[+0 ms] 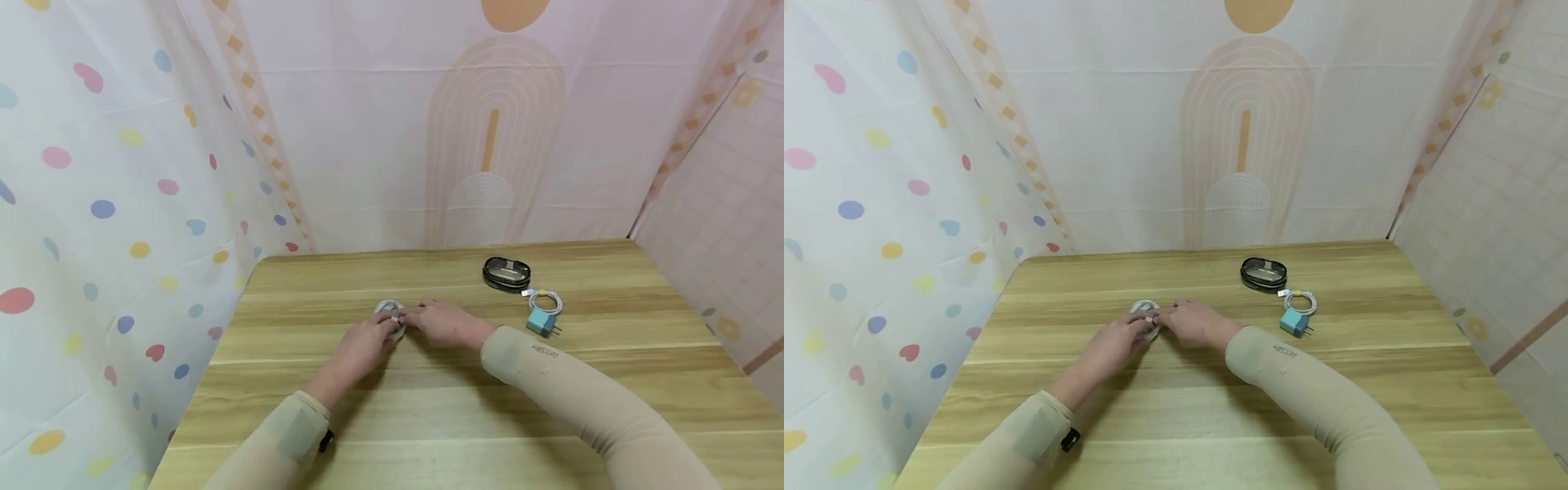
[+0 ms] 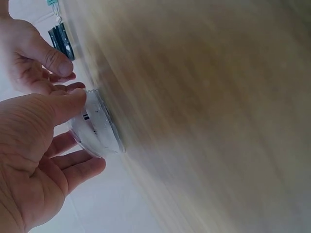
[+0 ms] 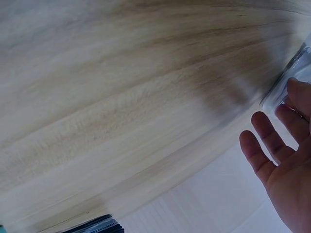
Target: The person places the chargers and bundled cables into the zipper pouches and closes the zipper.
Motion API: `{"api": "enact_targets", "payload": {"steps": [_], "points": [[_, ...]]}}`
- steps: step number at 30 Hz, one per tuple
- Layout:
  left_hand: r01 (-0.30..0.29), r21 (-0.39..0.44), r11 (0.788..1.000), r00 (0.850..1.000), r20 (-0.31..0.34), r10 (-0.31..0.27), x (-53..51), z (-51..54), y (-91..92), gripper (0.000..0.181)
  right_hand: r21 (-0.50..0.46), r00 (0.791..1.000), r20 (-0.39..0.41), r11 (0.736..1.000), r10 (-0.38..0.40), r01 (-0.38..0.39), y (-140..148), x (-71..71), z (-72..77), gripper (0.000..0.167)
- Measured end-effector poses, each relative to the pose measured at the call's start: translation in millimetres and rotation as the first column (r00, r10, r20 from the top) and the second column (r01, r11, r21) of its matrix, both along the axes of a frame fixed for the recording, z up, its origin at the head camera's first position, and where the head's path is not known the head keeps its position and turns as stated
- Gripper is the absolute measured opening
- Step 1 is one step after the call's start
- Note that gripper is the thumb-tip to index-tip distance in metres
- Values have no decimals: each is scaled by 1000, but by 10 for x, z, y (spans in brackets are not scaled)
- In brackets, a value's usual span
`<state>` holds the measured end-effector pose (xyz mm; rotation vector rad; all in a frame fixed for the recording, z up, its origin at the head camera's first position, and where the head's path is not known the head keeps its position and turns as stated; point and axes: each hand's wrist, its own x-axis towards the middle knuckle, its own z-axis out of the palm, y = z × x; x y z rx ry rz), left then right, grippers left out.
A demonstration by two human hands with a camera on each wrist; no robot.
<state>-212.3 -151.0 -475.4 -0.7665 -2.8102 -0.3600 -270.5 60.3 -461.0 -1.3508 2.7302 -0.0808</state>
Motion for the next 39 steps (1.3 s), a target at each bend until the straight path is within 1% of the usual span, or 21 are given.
{"api": "enact_targets", "payload": {"steps": [3, 5, 7, 11, 14, 16, 19, 22, 24, 27, 31, 34, 35, 37, 38, 39], "points": [[6, -2, 1000, 1000, 19, -6, -12, 7, -9, 24, -7, 1000, 3, 1000, -6, 6, 2, -2, -3, 43], [7, 25, 1000, 999, 51, -8, -28, 16, -15, 25, -16, 1000, 13, 1000, -6, 7, 4, -5, -1, 42], [-7, 61, 998, 996, 91, 1, -46, 21, -22, 26, -23, 1000, 22, 1000, -8, 8, 8, -7, 3, 42], [-54, 137, 989, 984, 178, 29, -73, 45, -33, 32, -32, 999, 37, 999, -8, 9, 17, -7, 9, 44], [-72, 176, 982, 978, 206, 35, -86, 49, -38, 33, -32, 999, 39, 999, -12, 13, 27, -10, -2, 45], [-75, 193, 978, 977, 212, 33, -95, 47, -43, 32, -36, 999, 39, 999, -14, 16, 37, -9, -14, 45], [-74, 193, 979, 977, 210, 32, -107, 45, -51, 32, -38, 999, 30, 999, -14, 15, 49, 1, -27, 45], [-67, 159, 985, 980, 195, 35, -110, 46, -54, 30, -21, 1000, -6, 1000, -6, 6, 46, 31, -36, 44], [-60, 136, 989, 982, 185, 34, -107, 49, -58, 28, 4, 999, -48, 1000, -1, 1, 34, 59, -45, 43], [-20, 127, 992, 985, 173, -3, -132, 42, -69, 27, 54, 994, -113, 999, 6, 0, 12, 116, -49, 39], [63, 158, 985, 983, 159, -89, -209, 26, -93, 25, 104, 974, -225, 995, 27, -3, -20, 211, -42, 31], [109, 161, 981, 979, 153, -134, -264, 22, -111, 24, 113, 948, -314, 994, 48, -13, -38, 282, -40, 26], [120, 150, 981, 979, 148, -143, -277, 20, -116, 24, 111, 941, -335, 994, 53, -17, -44, 302, -39, 26], [145, 100, 984, 980, 121, -156, -290, 26, -115, 25, 105, 931, -361, 994, 58, -21, -49, 330, -42, 26], [154, 71, 986, 981, 104, -161, -289, 32, -109, 25, 99, 929, -365, 995, 59, -24, -47, 331, -51, 26], [165, 40, 985, 982, 81, -168, -285, 40, -98, 24, 89, 932, -358, 996, 55, -24, -43, 328, -53, 26]]}}
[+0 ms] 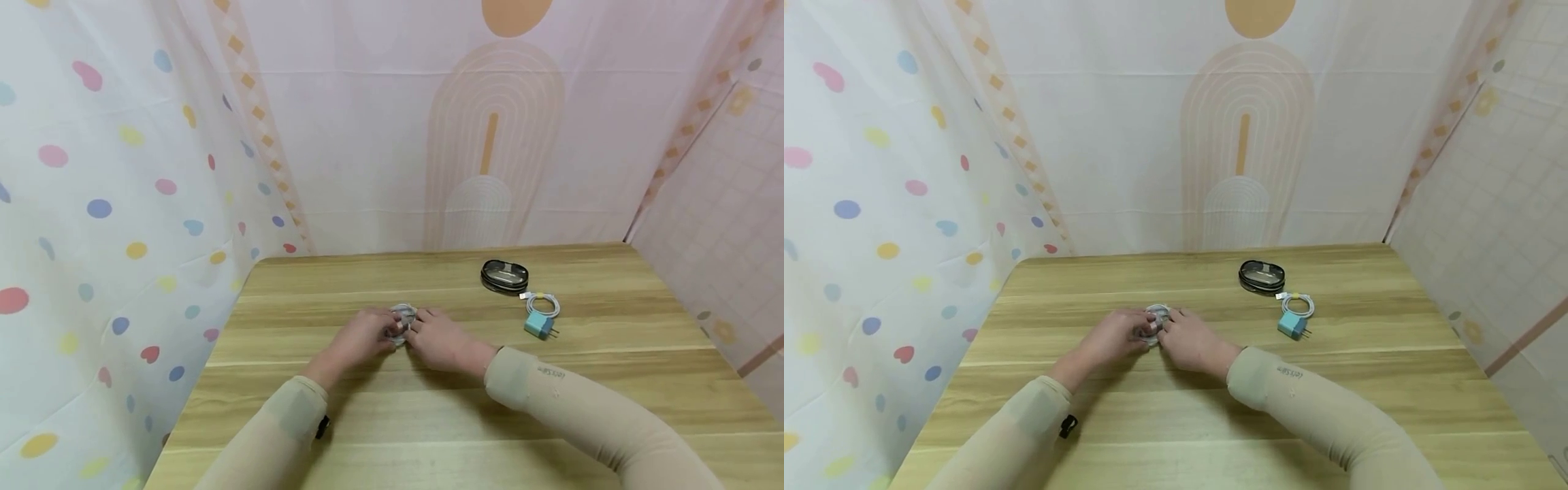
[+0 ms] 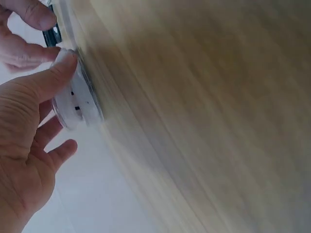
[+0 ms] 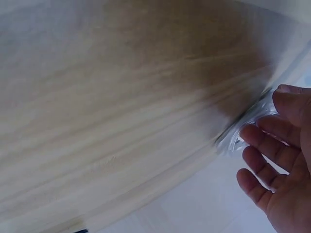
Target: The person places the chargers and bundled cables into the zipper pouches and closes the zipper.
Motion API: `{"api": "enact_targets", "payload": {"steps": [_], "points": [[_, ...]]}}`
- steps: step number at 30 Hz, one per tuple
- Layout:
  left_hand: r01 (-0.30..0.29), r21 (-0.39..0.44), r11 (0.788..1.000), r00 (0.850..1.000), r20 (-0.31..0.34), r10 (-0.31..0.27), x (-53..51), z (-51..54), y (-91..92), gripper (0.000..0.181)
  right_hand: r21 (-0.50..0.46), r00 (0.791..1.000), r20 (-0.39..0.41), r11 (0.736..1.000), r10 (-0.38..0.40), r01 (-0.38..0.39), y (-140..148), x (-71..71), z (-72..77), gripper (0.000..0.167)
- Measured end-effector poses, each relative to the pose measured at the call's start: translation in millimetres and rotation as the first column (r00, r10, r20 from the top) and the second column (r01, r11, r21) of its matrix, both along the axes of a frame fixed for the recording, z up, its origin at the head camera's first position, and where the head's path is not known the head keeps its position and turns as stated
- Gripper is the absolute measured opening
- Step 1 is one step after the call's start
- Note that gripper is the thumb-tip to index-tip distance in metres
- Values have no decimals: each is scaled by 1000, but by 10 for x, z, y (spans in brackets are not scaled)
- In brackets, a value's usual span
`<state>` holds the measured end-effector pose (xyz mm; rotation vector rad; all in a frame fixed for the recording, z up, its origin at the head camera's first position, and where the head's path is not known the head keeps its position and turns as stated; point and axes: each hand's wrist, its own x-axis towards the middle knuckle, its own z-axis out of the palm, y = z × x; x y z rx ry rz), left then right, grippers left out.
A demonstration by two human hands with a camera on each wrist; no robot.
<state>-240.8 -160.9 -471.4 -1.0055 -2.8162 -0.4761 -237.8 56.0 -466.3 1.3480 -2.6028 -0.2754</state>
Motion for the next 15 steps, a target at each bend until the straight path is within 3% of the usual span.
{"api": "enact_targets", "payload": {"steps": [5, 9, 12, 15], "points": [[-25, -179, 983, 987, -158, -4, 81, 21, 66, 19, -122, 995, 97, 992, 16, -4, 34, -127, 8, 20], [-100, -326, 940, 968, -250, 16, 156, 21, 147, 22, -184, 991, 133, 983, 15, 10, 72, -290, 42, 21], [-136, -384, 913, 954, -300, 15, 195, 24, 211, 25, -191, 987, 160, 981, -2, 33, 91, -399, 62, 23], [-151, -402, 903, 939, -344, 4, 211, 15, 253, 23, -210, 981, 192, 977, -2, 43, 105, -473, 60, 17]]}}
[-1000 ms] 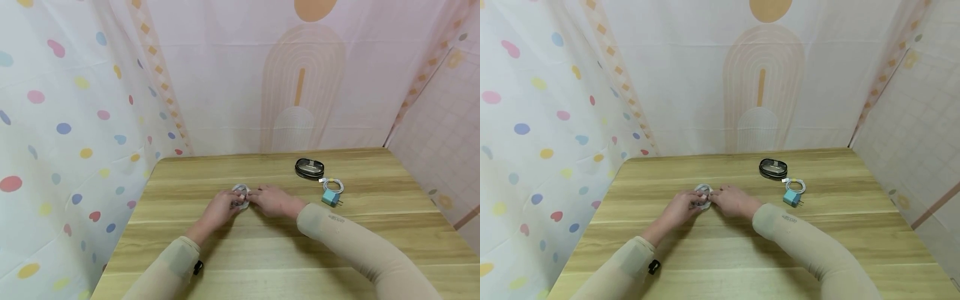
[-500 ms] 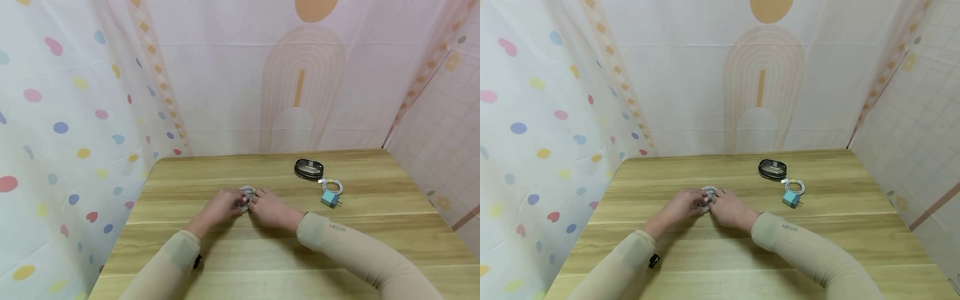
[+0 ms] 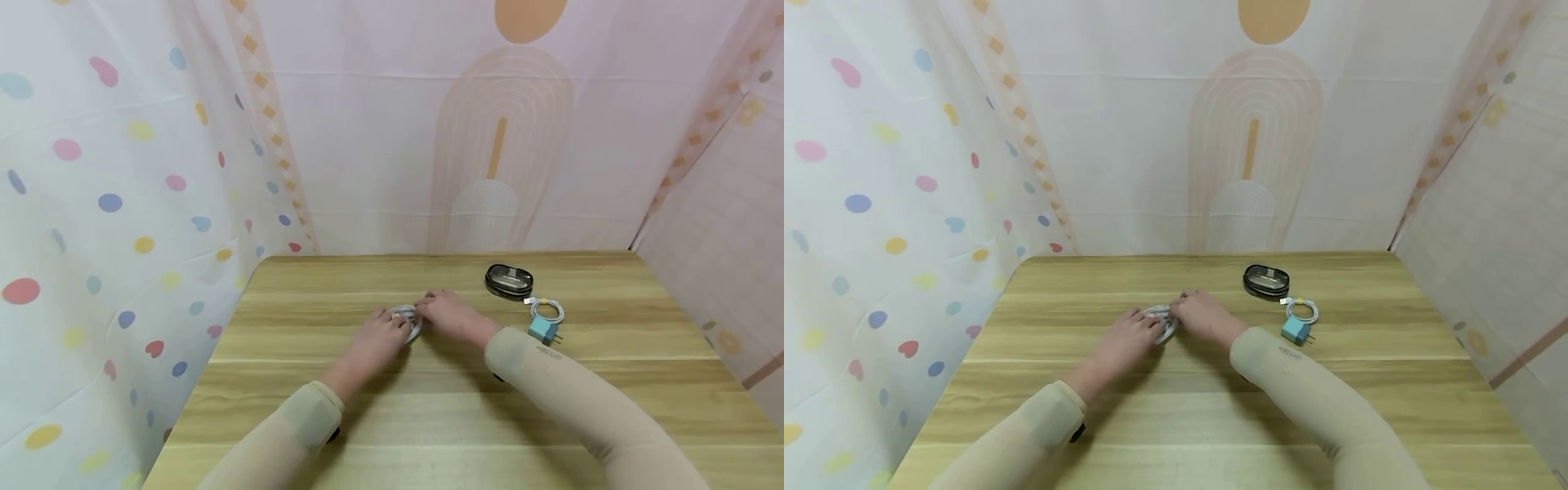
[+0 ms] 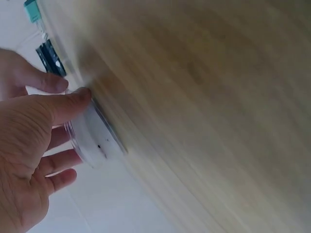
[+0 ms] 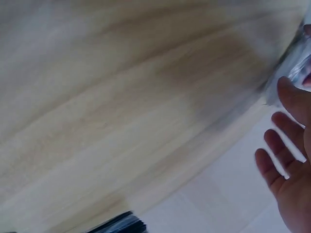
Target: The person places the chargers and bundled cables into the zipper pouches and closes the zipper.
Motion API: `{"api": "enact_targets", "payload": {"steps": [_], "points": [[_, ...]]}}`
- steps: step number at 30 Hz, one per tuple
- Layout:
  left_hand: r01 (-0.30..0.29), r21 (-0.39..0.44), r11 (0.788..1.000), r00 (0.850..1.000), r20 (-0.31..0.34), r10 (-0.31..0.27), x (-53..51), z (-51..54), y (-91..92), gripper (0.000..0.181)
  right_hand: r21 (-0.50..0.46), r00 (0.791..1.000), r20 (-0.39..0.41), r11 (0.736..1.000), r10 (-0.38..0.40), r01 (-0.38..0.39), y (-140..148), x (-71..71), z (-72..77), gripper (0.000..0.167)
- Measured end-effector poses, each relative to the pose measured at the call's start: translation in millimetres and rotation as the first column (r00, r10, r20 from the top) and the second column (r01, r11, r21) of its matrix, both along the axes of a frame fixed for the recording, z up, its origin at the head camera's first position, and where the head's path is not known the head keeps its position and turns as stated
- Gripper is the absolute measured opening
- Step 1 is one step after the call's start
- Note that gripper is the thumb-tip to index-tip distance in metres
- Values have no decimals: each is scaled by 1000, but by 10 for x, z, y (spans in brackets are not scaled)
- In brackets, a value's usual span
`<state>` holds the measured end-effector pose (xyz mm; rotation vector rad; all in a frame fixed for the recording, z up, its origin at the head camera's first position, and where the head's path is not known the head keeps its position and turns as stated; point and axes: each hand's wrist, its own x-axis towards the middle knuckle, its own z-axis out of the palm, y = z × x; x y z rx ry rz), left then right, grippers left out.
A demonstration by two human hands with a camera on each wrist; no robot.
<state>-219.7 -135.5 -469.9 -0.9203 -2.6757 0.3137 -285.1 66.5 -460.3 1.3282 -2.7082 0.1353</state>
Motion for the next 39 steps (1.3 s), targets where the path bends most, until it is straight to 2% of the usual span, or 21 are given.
{"api": "enact_targets", "payload": {"steps": [2, 8, 15, 20, 26, 32, 35, 39], "points": [[2, -2, 1000, 1000, -14, -2, 5, -15, 18, 21, -17, 1000, -5, 1000, 10, -10, 21, -26, -25, 12], [13, 73, 997, 1000, -20, -12, -18, -43, 15, 15, -22, 996, -63, 998, 57, -59, 44, -40, -62, 7], [27, 101, 995, 1000, -15, -25, -47, -46, -4, 16, -2, 994, -98, 998, 58, -58, 66, 2, -76, 5], [3, 134, 991, 999, 36, -8, -51, -34, -5, 14, 12, 989, -137, 998, 60, -59, 89, 67, -110, 7], [9, 165, 986, 995, 96, -25, -62, -19, 7, 20, 20, 976, -205, 998, 69, -66, 138, 165, -140, 12], [-23, 168, 985, 980, 199, -11, -66, 4, 64, 34, 99, 971, -235, 995, 48, -26, 203, 316, -94, 16], [-35, 193, 981, 970, 243, -13, -88, -5, 80, 41, 123, 979, -202, 992, 34, -9, 229, 386, -66, 16], [0, 199, 980, 973, 225, -45, -123, -20, 88, 41, 89, 991, -136, 996, 18, -6, 257, 415, -21, 12]]}}
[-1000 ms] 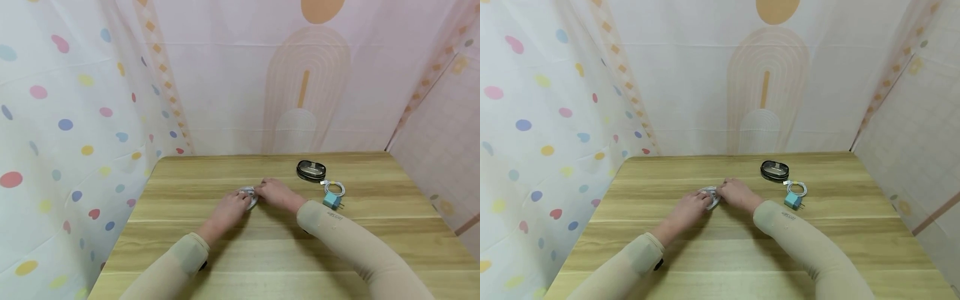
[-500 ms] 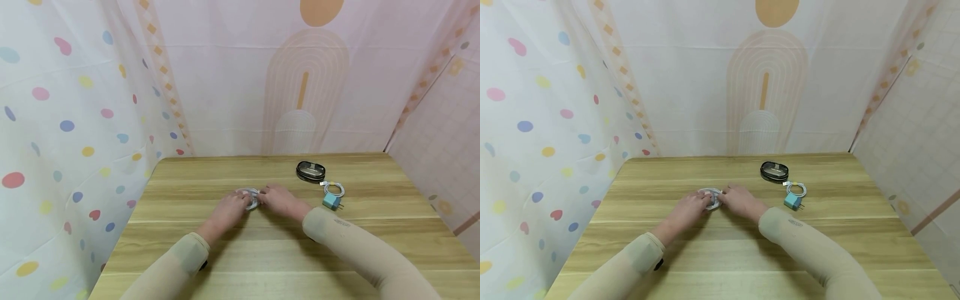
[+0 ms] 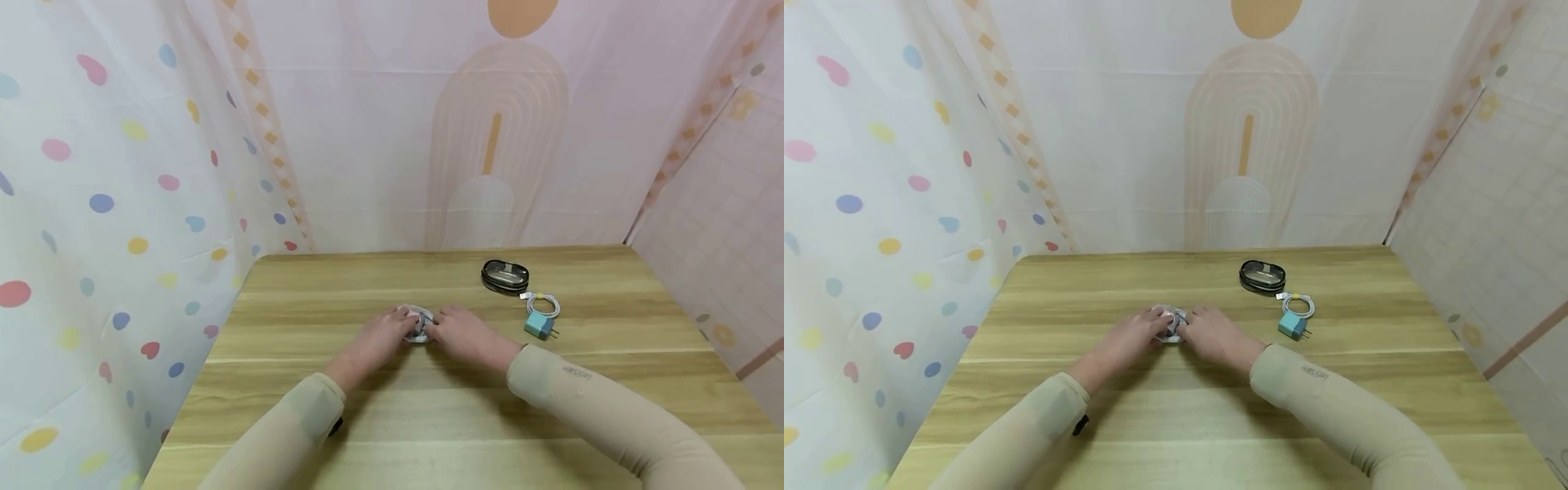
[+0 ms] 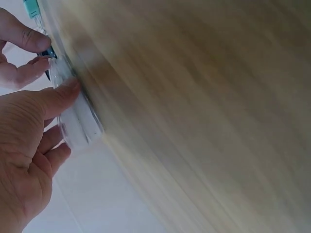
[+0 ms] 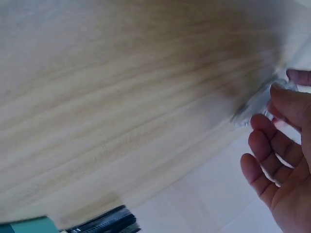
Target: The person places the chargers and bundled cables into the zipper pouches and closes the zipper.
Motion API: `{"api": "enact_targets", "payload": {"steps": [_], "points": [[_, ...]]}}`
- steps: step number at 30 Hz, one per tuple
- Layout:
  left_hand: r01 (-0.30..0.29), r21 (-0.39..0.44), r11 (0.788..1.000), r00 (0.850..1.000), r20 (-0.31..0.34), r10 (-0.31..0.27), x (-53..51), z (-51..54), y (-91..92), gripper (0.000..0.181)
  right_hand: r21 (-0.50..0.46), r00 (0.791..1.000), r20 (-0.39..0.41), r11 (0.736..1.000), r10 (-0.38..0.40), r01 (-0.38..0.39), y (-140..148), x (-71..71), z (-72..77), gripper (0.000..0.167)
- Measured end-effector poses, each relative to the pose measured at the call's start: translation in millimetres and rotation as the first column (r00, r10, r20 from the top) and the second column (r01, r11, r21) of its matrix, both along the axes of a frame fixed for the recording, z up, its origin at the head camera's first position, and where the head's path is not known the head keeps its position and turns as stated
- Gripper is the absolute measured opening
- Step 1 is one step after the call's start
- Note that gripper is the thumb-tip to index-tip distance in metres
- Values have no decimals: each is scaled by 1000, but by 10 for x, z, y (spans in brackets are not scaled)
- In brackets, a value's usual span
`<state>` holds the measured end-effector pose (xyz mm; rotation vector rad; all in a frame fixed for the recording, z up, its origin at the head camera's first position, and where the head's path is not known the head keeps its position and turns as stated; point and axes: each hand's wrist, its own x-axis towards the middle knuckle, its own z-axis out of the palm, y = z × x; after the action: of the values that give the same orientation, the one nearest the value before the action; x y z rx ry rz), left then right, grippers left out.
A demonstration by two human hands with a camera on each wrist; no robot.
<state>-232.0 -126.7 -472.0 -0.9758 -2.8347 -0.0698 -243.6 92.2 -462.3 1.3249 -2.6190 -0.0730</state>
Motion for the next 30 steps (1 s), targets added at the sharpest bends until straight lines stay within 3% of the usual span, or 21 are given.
{"api": "enact_targets", "payload": {"steps": [8, 13, 17, 21, 24, 27, 30], "points": [[63, -42, 997, 987, -145, -69, 6, -5, 15, 24, -103, 998, 56, 995, -5, 11, 66, -158, 28, 25], [46, 14, 999, 993, -109, -44, 37, 8, 79, 26, -123, 998, 32, 991, 51, -47, 87, -279, -29, 21], [16, 12, 1000, 995, -96, -15, 58, 9, 130, 28, -129, 999, 9, 991, 49, -47, 103, -332, -81, 19], [-13, -58, 998, 983, -183, 2, 54, -19, 147, 22, -120, 999, -18, 992, 44, -45, 103, -336, -97, 22], [-2, -87, 996, 970, -242, -19, 19, -40, 137, 15, -116, 999, -29, 992, 41, -44, 81, -293, -82, 22], [42, -81, 996, 971, -231, -60, -37, -29, 118, 14, -130, 1000, -6, 991, 1, -2, 50, -217, -63, 20], [59, -36, 998, 987, -151, -63, -93, 4, 85, 22, -166, 996, 71, 984, -50, 61, 17, -151, -49, 17]]}}
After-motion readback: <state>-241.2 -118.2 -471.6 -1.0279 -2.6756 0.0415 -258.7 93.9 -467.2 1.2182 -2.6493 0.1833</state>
